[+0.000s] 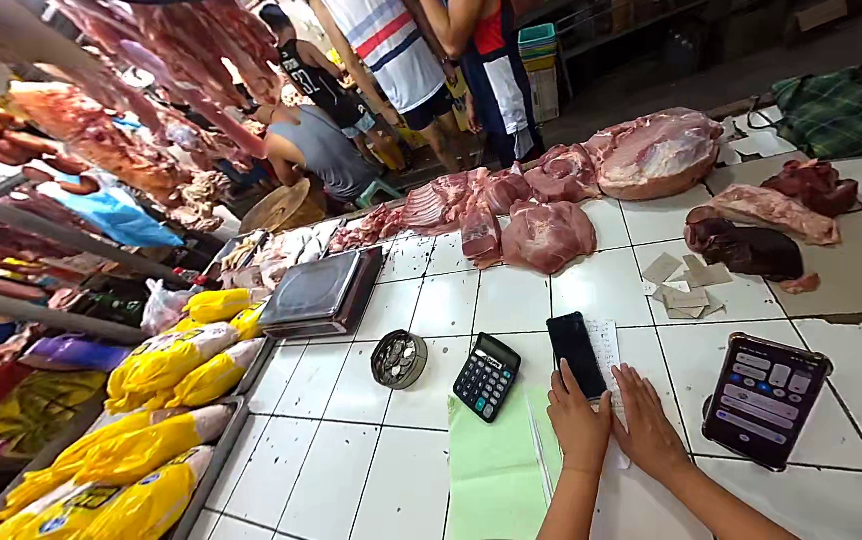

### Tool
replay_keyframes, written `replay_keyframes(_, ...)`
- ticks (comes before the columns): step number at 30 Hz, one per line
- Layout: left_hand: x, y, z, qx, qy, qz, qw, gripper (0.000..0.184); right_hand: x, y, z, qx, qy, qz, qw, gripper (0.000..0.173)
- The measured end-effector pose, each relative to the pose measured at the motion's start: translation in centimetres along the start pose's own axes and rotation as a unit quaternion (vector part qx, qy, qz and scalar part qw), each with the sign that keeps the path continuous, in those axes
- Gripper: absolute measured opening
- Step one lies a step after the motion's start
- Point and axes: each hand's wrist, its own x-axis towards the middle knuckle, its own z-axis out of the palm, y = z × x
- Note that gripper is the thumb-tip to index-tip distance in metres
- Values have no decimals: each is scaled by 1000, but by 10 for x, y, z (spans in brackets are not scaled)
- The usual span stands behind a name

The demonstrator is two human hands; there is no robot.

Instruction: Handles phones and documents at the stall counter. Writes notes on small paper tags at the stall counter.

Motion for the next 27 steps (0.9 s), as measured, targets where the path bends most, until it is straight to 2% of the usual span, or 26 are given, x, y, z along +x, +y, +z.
replay_keyframes(5, -53, -25, -4, -46, 34, 112, 992, 75, -20, 5, -19, 2, -34, -9, 999, 77)
replay_keyframes(9, -116, -54, -32, -84, -71, 170, 979, 41, -49, -2, -49, -32, -128, 0, 991, 82)
replay_keyframes(11, -147, -71, -43, -121, -99, 204, 966, 31, -60, -7, -63, -56, -174, 2, 983, 85)
replay_keyframes(13, -183, -87, -46, -172, -103, 223, 954, 24, -72, -14, -78, -79, -216, 5, 973, 87)
replay_keyframes(16, -237, -104, -54, -227, -125, 199, 945, 25, -83, -43, -99, -105, -313, 61, 942, 86)
replay_keyframes(18, -272, -113, -53, -256, -108, 174, 945, 28, -98, -63, -106, -94, -350, 42, 931, 87)
replay_keyframes(21, -319, -132, -40, -282, -77, 131, 947, 32, -133, -82, -98, -75, -393, -73, 913, 93)
replay_keyframes(22, -333, -138, -31, -286, -46, 127, 949, 31, -145, -89, -94, -88, -406, -98, 904, 98)
replay_keyframes(25, -362, -157, 5, -269, 111, 159, 943, 21, -178, -106, -80, -150, -419, -166, 880, 110)
replay_keyframes(26, -368, -160, 11, -255, 130, 159, 945, 22, -185, -107, -78, -175, -417, -192, 871, 111)
replay_keyframes(27, -373, -163, 12, -241, 123, 148, 951, 30, -191, -108, -77, -196, -420, -207, 861, 111)
